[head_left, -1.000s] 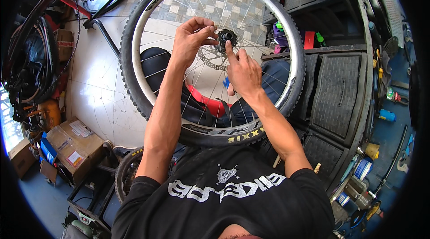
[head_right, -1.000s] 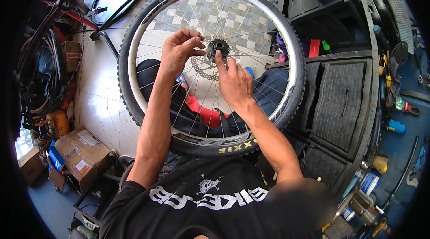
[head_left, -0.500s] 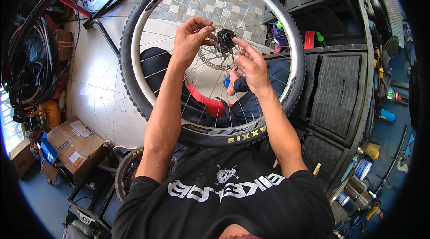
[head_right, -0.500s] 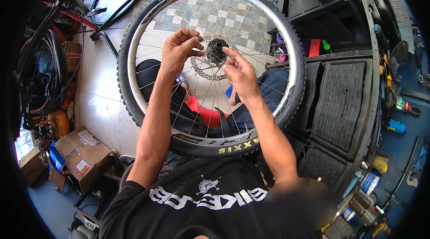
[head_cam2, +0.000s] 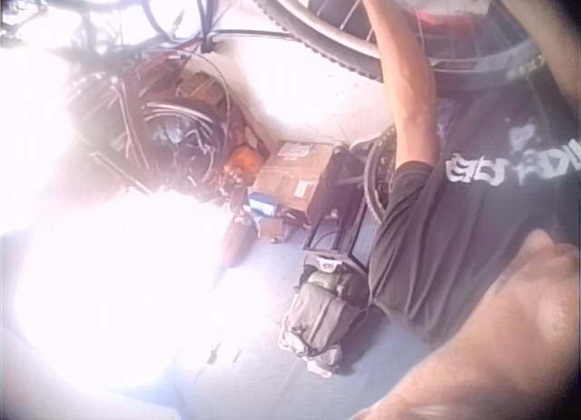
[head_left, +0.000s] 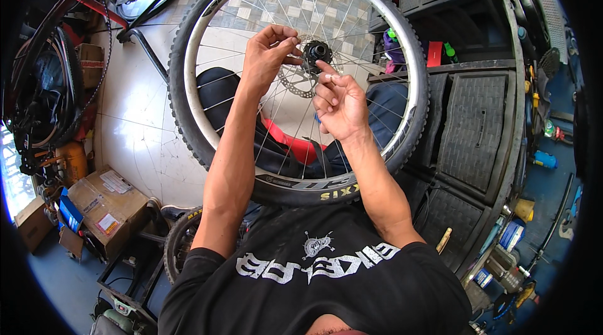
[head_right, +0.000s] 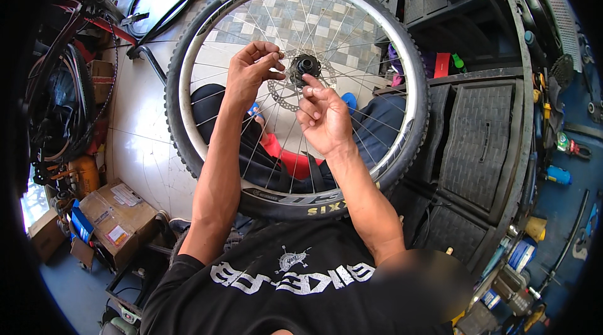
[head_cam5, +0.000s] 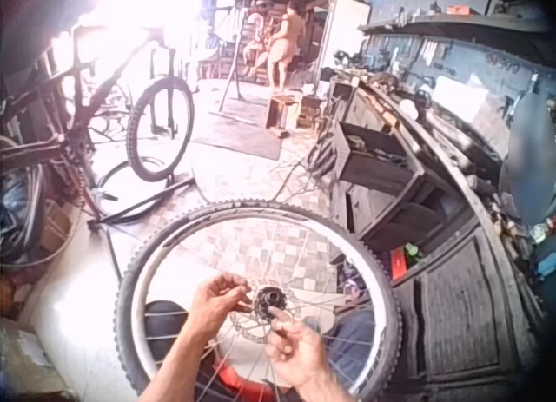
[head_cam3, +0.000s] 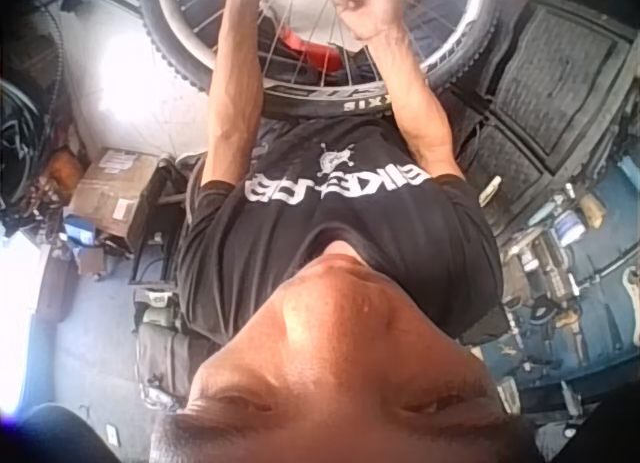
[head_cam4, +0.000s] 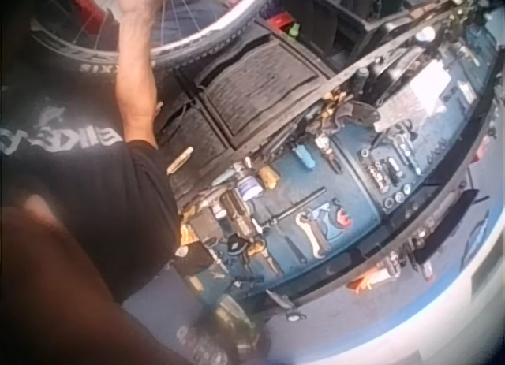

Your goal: The person adjusts the hub of a bicycle wheel resting on their lap, using fingers to manipulate small components and a tool to tighten or loosen parts. They rotate the wheel and continue adjusting the hub mechanism.

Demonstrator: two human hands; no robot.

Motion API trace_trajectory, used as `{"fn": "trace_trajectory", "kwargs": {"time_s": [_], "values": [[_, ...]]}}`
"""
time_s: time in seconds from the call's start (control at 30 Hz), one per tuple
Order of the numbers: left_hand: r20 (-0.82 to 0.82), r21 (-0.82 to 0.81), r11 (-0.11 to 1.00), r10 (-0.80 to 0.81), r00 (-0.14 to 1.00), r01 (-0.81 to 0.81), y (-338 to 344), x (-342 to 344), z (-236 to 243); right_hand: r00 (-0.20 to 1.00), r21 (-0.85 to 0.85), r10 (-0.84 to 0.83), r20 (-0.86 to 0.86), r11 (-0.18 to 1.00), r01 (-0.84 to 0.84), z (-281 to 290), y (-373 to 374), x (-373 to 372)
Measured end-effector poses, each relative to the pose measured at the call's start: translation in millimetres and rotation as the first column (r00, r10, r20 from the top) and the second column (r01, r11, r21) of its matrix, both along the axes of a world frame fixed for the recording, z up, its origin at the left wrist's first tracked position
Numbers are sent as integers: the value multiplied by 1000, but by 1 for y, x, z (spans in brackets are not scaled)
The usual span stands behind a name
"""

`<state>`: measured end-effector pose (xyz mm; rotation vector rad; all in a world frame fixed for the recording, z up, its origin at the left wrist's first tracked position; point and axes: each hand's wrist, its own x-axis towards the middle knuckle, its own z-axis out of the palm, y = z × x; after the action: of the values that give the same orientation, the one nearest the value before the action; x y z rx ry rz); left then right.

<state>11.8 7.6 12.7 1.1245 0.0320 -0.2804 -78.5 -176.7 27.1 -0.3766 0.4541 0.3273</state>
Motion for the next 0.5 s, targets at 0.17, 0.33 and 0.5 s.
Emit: {"fn": "trace_trajectory", "kwargs": {"time_s": [0.17,0.33,0.5], "values": [[-1,-2,1000,3,1000,-3,0,0,0,1000,45,-9,8,999,8,-4,0,-2],[3,-2,1000,1,1000,-1,0,0,0,1000,30,-27,5,999,27,-7,2,-3],[0,-2,1000,-3,1000,3,0,0,0,998,22,-51,-27,998,52,-5,5,-4]]}}
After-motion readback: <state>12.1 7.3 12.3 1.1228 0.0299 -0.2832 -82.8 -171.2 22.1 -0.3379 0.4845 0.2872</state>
